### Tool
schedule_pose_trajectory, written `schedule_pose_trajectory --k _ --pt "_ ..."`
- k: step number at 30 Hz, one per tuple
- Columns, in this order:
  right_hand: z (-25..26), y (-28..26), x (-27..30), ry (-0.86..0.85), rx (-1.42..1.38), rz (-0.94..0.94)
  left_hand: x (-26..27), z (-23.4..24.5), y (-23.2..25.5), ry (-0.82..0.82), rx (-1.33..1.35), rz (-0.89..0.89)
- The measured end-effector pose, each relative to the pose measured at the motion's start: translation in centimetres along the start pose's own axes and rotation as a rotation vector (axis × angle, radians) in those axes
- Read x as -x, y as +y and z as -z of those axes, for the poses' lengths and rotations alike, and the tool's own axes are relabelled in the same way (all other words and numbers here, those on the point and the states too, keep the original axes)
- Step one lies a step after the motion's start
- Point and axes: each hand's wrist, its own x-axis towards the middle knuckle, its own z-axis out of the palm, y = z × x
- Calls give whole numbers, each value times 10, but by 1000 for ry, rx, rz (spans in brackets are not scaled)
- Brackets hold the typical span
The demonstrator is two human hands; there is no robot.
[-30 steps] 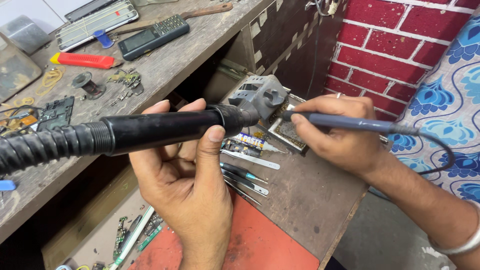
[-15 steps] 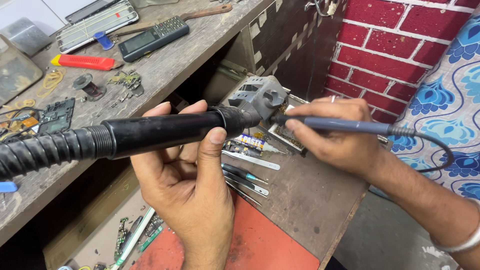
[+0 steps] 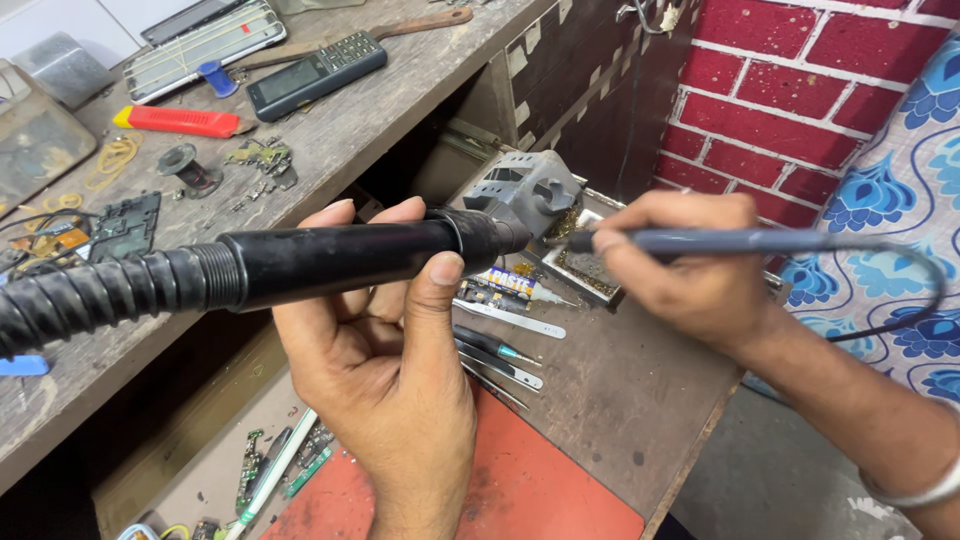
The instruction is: The person uses a hot air gun and a soldering iron to rework a small circuit board. They apply heat and solder to specific areas while occasionally using tweezers to adjust components on the board.
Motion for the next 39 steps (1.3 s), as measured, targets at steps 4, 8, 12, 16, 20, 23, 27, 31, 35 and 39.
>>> schedule_pose_trajectory --k 4,8,12,16,20,23,27,31,35,39 --pt "9 12 6 104 -248 -213 -3 5 1 -8 45 -27" --pt "8 19 9 100 -689 -390 -6 16 5 7 53 -57" --pt "3 4 6 33 -697 -438 -4 29 16 32 22 -54" --pt "-10 -19 -2 -145 -506 -322 -1 43 30 125 -25 29" --pt "-22 -41 -8 -256 -415 -227 3 67 41 98 -83 -57" --pt "-31 -55 -11 -356 -390 -233 9 86 47 144 -115 -52" --pt "-45 -68 -10 -461 -379 -204 17 106 53 175 -149 -26" --pt "-55 -73 -3 -510 -370 -203 26 118 53 163 -205 19" --pt "-60 -73 0 -517 -334 -134 29 121 48 173 -150 69" --pt "-59 -73 2 -502 -224 -108 30 119 47 194 -140 95"
